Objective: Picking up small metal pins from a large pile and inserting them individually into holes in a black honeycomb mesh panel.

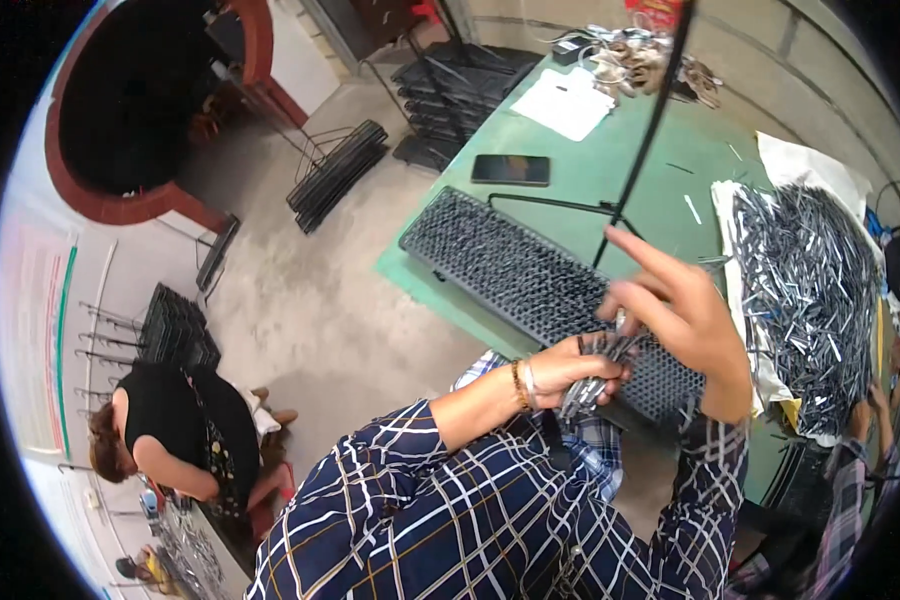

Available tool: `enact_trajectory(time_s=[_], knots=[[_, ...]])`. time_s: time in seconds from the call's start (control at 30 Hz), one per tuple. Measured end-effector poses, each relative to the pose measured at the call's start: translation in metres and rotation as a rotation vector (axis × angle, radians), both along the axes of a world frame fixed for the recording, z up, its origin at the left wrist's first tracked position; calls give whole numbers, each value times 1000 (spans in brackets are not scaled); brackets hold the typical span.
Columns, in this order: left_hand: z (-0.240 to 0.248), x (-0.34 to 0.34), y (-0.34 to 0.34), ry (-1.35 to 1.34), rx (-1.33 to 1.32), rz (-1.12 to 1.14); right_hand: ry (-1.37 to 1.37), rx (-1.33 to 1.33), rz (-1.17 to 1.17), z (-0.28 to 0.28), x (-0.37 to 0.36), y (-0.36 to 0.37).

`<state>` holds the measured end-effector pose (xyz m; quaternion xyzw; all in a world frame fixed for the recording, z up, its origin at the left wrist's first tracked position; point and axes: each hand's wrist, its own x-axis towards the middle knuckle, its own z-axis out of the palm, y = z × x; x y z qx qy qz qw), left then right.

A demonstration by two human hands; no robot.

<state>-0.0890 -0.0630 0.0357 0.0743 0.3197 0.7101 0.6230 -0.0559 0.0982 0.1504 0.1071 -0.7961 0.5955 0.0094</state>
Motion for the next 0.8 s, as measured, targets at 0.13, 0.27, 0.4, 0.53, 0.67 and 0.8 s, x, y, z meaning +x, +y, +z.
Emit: enact_trajectory(time_s=[0.13,0.27,0.4,0.53,0.67,0.8], knots=[[-16,2,-49,-72,-22,155,-139,102,-70,-13,-58,-52],[-18,-9,-79,-13,41,428,-169,-42,-69,-40,-56,-59],[0,-23,-73,272,32,708,-133,-476,-367,-101,-16,-82],[6,-19,-54,536,107,868,-308,-1390,-432,-127,4,-140],[-20,3,-19,876,-35,834,-78,-1597,-612,-125,14,-136],[-22,21,-2,1247,-99,771,76,-1638,-651,-163,34,-111]])
